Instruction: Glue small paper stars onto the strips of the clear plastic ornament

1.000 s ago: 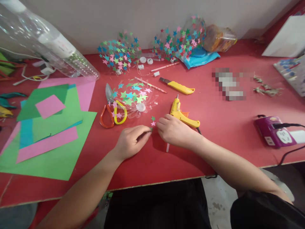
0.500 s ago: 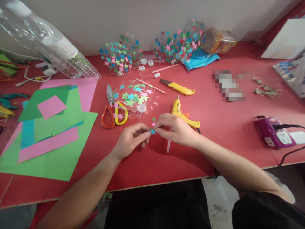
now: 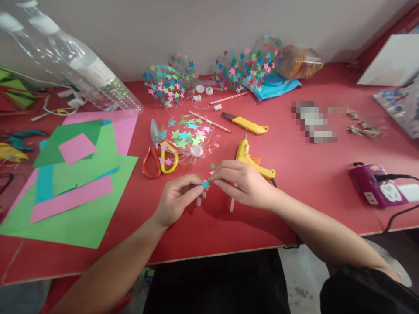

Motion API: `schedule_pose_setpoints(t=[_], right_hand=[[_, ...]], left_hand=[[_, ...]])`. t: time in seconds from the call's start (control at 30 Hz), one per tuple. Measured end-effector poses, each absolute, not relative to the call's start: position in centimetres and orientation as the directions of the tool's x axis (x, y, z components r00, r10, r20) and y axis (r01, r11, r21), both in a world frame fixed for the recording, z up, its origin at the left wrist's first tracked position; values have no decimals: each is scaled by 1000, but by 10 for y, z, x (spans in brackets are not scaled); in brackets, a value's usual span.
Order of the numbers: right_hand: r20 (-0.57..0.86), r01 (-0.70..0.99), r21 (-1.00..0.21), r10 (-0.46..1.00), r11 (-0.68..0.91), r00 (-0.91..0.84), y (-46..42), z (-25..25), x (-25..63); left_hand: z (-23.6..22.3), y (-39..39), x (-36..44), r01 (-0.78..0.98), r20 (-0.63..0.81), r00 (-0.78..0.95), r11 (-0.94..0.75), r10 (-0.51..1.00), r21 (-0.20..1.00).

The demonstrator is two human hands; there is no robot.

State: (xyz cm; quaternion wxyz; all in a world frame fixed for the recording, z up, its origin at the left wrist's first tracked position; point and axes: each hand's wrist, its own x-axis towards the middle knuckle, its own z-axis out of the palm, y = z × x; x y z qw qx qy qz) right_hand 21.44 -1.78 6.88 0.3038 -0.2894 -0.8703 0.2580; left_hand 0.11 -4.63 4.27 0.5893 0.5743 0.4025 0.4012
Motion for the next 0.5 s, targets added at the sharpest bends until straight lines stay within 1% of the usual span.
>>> schedule_pose_setpoints(t=[0.07,0.1,0.17,0.2,0.27,0.33,0.4,0.47,0.5], right_hand=[[374,533,-460,700,710,-608,-15,76,224],[340,648,-352,737,676,-584,-13,78,231],[197,808,-154,819,568,-539,-9,79,244],[118,851,-67,852,520,-511,-7,78,249],[-51,881,78,884,467,-464,-6,71,256],[-178,890,161,899,427,-399,-6,63,256],[-226,904,192,913,383,-339,-6,55,251],[-241,923,160,920,350,-308,-6,52,245],[-232,934,115,923,339,-307,-5,51,243]], left_hand=[[46,-47,-2,30,91,324,-107,942,994],[46,-48,-3,45,140,308,-161,941,986],[47,-47,-7,59,210,277,-234,938,970],[46,-46,-9,60,232,256,-254,939,965],[45,-44,-12,57,258,205,-274,944,960],[44,-43,-13,55,269,165,-281,949,958],[45,-42,-14,62,273,151,-285,950,957],[45,-42,-14,78,278,149,-291,949,953],[46,-43,-13,86,282,148,-297,948,951]])
